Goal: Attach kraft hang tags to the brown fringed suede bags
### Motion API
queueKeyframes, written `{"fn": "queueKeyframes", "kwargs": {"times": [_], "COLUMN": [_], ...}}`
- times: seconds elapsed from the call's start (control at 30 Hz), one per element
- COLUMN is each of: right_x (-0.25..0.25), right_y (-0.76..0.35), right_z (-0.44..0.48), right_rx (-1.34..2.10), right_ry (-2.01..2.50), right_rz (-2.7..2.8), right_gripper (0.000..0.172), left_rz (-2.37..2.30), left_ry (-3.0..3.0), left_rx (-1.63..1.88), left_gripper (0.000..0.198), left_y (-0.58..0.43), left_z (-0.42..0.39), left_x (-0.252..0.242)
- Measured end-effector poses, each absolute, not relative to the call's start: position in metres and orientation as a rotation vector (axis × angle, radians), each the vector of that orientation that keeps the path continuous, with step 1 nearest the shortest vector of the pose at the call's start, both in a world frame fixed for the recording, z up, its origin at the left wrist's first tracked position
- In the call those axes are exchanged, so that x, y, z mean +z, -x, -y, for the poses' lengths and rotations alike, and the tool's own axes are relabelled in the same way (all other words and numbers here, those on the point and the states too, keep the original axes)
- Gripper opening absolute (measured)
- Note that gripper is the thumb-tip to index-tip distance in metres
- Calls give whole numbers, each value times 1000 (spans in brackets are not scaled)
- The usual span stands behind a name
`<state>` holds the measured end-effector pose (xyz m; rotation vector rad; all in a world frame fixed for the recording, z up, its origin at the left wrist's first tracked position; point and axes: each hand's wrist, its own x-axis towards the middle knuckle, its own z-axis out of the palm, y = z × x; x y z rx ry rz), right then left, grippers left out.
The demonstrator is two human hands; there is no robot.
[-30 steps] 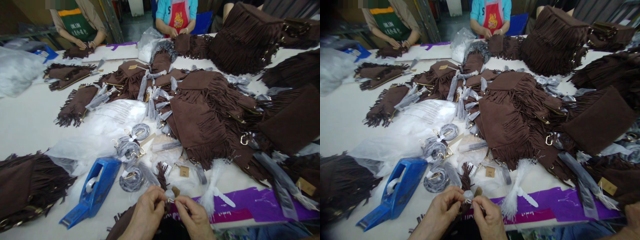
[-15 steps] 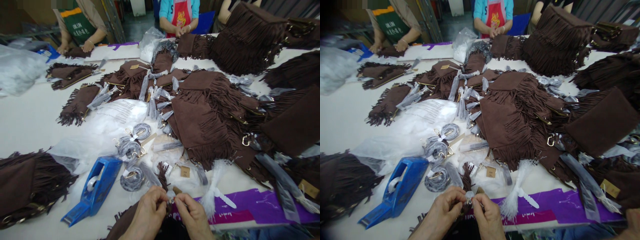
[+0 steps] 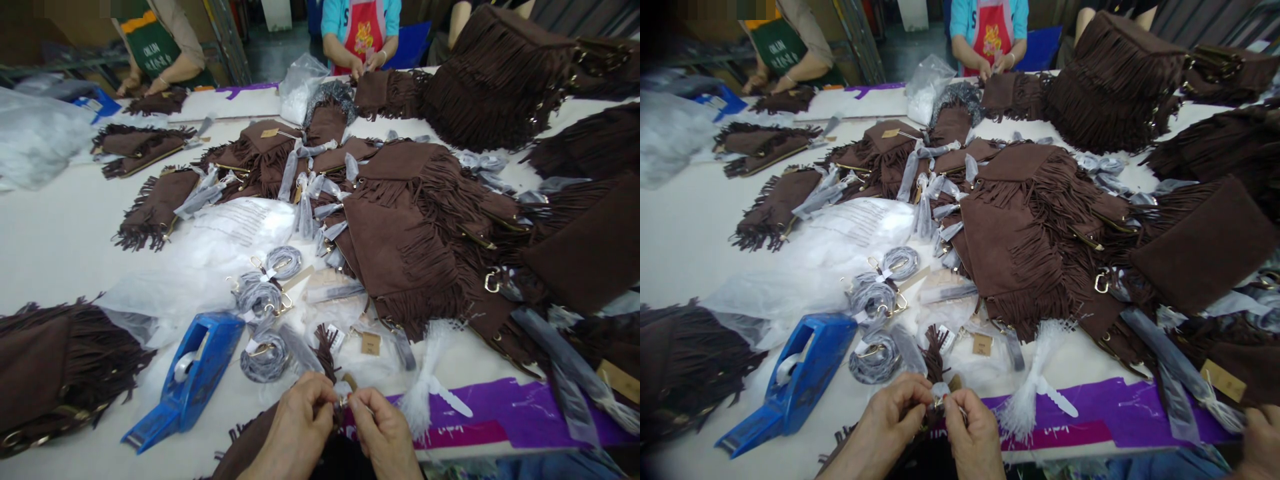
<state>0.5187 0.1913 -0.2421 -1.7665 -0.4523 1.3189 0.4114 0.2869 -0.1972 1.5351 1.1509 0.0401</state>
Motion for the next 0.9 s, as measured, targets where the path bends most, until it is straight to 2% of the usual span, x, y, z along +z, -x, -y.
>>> {"fn": "queueKeyframes", "kwargs": {"times": [0.43,0.67,0.9], "right_x": [-241,-242,-237], "right_y": [-513,-522,-526], "right_z": [-188,-186,-184], "right_rx": [1191,1274,1226], "right_ry": [1843,1745,1714], "right_rz": [482,557,744], "right_gripper": [34,38,31], "left_rz": [-1177,-1190,-1179], "left_ry": [-1565,-1572,-1542], "left_rx": [20,23,24], "left_gripper": [19,20,19], "left_y": [-410,-412,-412], "left_z": [-283,-284,-285], "left_x": [-198,-196,-196]}}
